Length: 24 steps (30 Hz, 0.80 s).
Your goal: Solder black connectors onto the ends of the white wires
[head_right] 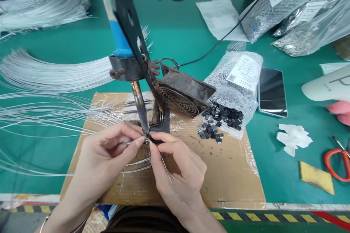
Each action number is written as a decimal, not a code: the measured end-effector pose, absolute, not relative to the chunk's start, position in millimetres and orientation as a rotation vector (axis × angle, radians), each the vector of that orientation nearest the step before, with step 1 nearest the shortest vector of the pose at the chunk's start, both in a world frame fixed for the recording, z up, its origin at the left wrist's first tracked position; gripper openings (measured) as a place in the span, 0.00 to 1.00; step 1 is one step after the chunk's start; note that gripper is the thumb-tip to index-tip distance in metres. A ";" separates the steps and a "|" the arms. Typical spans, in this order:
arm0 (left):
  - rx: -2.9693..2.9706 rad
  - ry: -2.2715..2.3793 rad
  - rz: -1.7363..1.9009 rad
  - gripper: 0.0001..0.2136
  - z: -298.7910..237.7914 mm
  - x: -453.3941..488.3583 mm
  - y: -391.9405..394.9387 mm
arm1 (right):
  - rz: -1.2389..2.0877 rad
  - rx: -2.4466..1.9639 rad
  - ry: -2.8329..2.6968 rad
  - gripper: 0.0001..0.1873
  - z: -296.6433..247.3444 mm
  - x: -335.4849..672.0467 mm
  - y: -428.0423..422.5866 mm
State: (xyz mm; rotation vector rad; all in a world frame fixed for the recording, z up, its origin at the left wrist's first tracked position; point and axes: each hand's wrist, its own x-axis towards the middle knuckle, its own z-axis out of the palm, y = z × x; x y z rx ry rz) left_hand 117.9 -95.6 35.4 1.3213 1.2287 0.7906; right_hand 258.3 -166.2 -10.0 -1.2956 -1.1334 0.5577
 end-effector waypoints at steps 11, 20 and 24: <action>1.302 1.249 0.761 0.05 35.2 117.2 -94.5 | 0.577 -1.294 -1.135 0.13 -11.8 259.1 -167.4; 1.273 1.238 0.771 0.05 35.1 117.9 -95.1 | 0.574 -1.321 -1.134 0.12 -11.5 258.8 -166.4; 1.283 1.239 0.762 0.05 34.8 117.5 -94.4 | 0.566 -1.321 -1.138 0.12 -11.6 258.8 -165.7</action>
